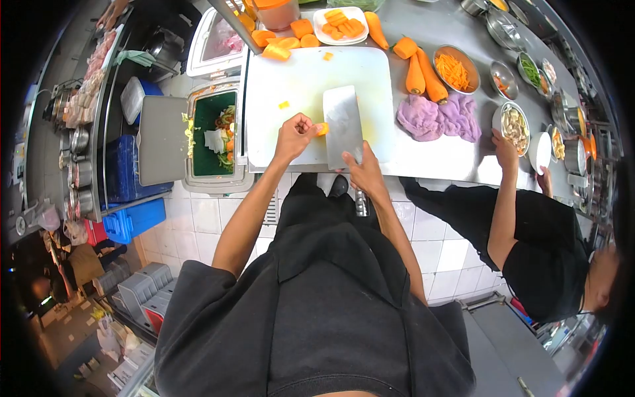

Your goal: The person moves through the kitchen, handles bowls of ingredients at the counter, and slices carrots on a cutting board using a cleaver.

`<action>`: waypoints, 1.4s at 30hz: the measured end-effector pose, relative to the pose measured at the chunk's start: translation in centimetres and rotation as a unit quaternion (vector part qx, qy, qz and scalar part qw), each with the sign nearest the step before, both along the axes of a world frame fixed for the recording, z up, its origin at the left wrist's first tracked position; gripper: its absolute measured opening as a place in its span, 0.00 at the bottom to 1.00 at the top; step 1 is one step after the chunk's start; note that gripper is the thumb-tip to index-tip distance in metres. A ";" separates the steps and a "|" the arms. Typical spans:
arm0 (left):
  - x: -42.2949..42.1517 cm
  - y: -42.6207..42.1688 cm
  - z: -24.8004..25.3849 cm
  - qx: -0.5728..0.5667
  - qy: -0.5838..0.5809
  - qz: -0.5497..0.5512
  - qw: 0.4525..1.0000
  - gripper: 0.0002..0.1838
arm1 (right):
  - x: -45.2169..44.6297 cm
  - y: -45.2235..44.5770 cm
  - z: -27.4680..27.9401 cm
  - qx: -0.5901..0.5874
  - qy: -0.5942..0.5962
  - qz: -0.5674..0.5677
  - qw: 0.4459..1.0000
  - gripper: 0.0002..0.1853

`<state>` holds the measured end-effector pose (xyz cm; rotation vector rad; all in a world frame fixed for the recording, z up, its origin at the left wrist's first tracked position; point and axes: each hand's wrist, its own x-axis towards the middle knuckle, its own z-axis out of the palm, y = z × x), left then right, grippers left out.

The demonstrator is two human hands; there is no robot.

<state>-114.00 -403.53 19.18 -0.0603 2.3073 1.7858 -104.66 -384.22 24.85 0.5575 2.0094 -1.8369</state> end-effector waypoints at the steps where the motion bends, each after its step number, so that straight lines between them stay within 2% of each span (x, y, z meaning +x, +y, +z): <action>1: -0.1 0.0 0.0 -0.007 0.001 -0.001 1.000 0.13 | -0.2 0.0 0.0 0.007 0.006 0.006 1.000 0.18; 5: 0.0 0.0 0.1 -0.009 0.002 -0.006 1.000 0.13 | -0.8 -0.2 -0.1 0.000 -0.012 0.005 1.000 0.18; 7: 0.0 0.0 0.0 -0.008 0.005 -0.007 1.000 0.13 | -1.0 -0.6 -1.2 0.008 0.047 0.005 0.999 0.17; 11: 0.0 -0.1 0.0 -0.009 0.008 -0.004 1.000 0.12 | -0.4 -0.4 -1.0 0.002 0.037 -0.003 0.999 0.17; 14: 0.1 -0.1 0.0 -0.007 0.017 -0.006 1.000 0.13 | 0.8 -0.2 1.2 0.048 0.011 0.011 0.999 0.19; 16: 0.2 -0.1 -0.1 -0.010 0.011 -0.003 1.000 0.13 | 1.4 -0.2 1.4 0.138 0.042 0.039 0.989 0.22; 20: 0.0 0.0 0.0 -0.014 0.013 0.000 1.000 0.13 | 1.2 -1.0 2.8 0.177 0.066 0.038 0.981 0.23; 25: 0.2 0.1 0.1 -0.005 0.013 -0.003 1.000 0.13 | 0.8 -1.7 2.8 0.220 0.038 0.056 0.973 0.24; 27: 0.1 0.0 0.0 -0.001 0.014 -0.004 1.000 0.13 | 0.4 -1.8 1.1 0.206 0.029 0.052 0.977 0.24; 29: 0.2 0.0 0.1 -0.005 0.027 -0.005 1.000 0.13 | 0.4 -1.8 1.8 0.191 0.017 0.047 0.980 0.24; 32: 0.0 0.1 0.1 -0.022 0.021 -0.007 1.000 0.13 | 1.0 -1.4 2.7 0.204 0.060 0.053 0.976 0.23; 34: -0.1 0.0 -0.1 -0.018 0.026 -0.007 0.999 0.13 | 1.6 -1.1 1.9 0.143 0.111 0.024 0.983 0.20; 39: 0.0 0.0 0.0 -0.024 0.033 -0.005 0.999 0.13 | 2.6 0.6 -1.6 0.158 0.083 0.015 0.984 0.19; 42: -0.1 0.0 0.2 -0.036 0.024 -0.003 0.999 0.13 | 2.4 0.4 0.1 0.119 0.065 0.004 0.991 0.17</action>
